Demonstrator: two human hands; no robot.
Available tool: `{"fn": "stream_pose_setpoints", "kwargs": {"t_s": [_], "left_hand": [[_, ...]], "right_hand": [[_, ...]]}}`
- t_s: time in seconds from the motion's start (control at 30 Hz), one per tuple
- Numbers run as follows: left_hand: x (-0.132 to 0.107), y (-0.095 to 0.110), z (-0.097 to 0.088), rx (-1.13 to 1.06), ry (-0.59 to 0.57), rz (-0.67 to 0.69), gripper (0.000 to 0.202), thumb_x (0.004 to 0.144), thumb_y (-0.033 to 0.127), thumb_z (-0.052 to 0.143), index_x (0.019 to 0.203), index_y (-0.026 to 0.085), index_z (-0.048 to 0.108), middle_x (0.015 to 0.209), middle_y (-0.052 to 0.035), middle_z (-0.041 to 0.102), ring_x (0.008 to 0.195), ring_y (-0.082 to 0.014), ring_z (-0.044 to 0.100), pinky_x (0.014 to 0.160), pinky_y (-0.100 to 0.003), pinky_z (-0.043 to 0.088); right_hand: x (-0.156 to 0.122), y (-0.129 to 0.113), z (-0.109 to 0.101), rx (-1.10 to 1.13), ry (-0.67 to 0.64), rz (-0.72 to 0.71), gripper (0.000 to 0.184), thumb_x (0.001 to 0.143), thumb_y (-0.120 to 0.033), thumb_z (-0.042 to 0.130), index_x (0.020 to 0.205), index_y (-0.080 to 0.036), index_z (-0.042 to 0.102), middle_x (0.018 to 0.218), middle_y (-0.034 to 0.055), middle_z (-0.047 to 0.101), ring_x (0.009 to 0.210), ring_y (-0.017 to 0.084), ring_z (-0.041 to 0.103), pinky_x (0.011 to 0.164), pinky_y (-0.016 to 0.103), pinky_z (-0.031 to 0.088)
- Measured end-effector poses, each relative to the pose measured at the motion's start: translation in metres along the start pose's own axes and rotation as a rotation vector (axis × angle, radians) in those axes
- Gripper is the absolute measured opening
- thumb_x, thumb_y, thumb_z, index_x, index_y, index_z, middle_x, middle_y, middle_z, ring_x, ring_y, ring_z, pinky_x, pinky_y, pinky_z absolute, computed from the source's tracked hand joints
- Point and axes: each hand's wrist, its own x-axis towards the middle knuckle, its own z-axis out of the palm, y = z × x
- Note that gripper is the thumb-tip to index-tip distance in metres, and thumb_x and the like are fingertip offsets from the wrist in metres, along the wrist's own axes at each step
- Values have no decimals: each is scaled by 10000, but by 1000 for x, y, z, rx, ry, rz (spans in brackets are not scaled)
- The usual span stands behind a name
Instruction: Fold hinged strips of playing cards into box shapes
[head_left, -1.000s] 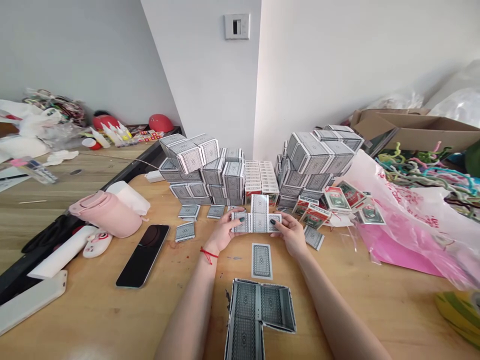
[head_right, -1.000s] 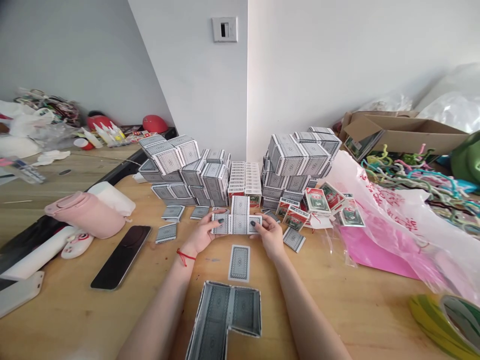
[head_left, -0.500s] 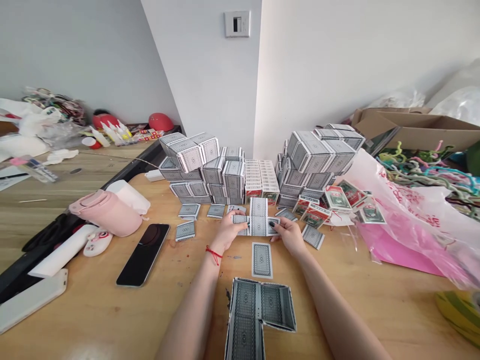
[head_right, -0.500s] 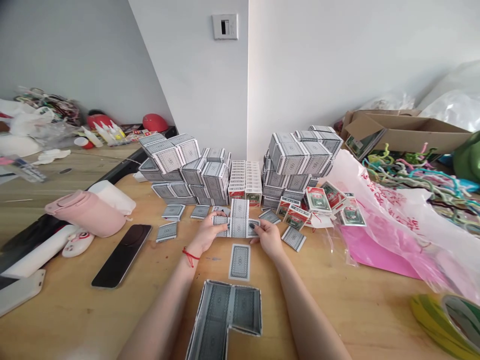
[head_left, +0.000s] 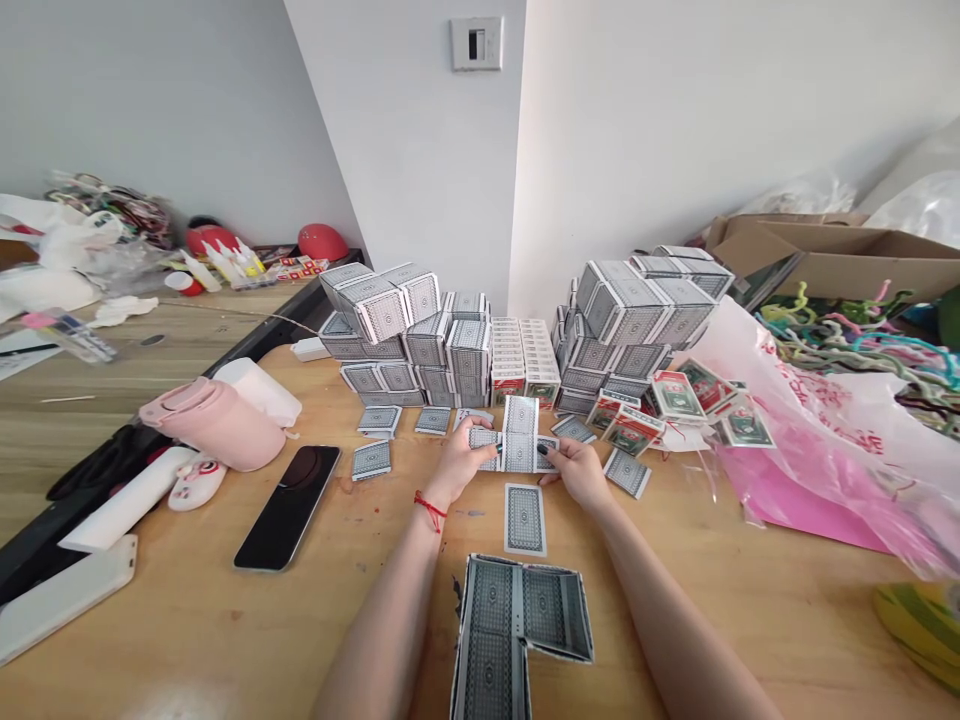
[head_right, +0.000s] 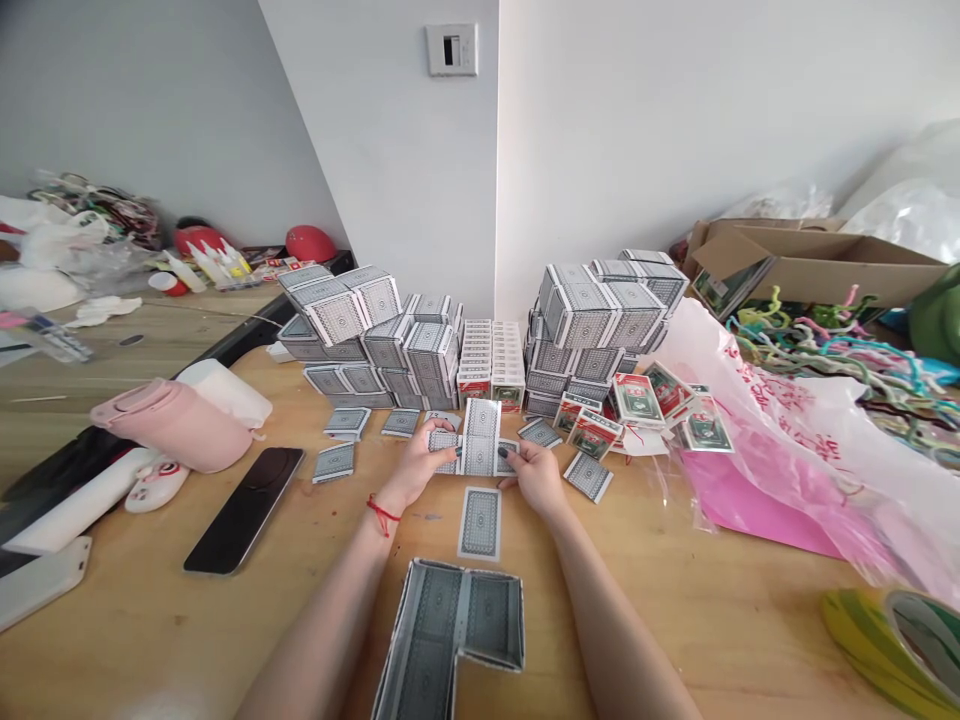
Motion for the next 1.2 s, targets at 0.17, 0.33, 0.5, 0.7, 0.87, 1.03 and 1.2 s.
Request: {"fn": "stream_pose_setpoints", "kwargs": {"t_s": [0.17,0.33,0.5,0.7,0.87,1.03,1.2], "left_hand": [[-3,2,3,34,18,81,247,628,136,615,862,195,566,925,-13,557,913,-176,482,828,-259,341],[-5,1,5,82,44,110,252,680,194,602,925,203,543,992,-17,545,976,-176,480,870,-266,329],[-4,0,6,182,59,90,369,629,265,677,964,204,534,1024,-25,550,954,-184,502,840,-283,365],[-2,-4,9,262,108,90,293,600,241,687,855,192,550,926,-9,567,908,-172,512,834,-284,365],[-2,-3,11,248,118,107,309,572,227,703,838,186,550,895,-12,561,875,-174,510,802,-284,379],[-2,-4,12,249,122,111,309,575,234,701,836,188,544,899,-11,560,881,-173,509,811,-286,373],[-2,-4,15,249,118,98,320,582,242,697,847,190,526,895,-6,553,866,-165,515,791,-272,381]], "right_hand": [[0,2,1,-9,-10,-16,385,624,-529,655,711,-159,591,630,15,616,450,161,608,421,267,496],[-2,1,2,-11,11,-13,359,639,-511,650,693,-166,568,605,2,599,457,155,598,420,262,495],[-2,-5,2,111,10,-1,329,615,-463,690,709,-177,557,626,0,621,476,151,589,431,280,518],[-2,-7,1,185,-6,48,330,547,-414,749,667,-171,561,556,-7,596,488,153,576,405,277,521],[-2,-6,3,199,-17,63,318,563,-423,744,663,-168,582,584,6,606,510,158,572,417,296,533],[-1,-6,2,224,-30,85,312,543,-398,764,653,-164,588,580,4,605,517,155,569,422,292,534],[-3,-9,1,269,-59,92,299,578,-383,747,716,-162,600,635,16,628,552,159,588,433,295,551]]}}
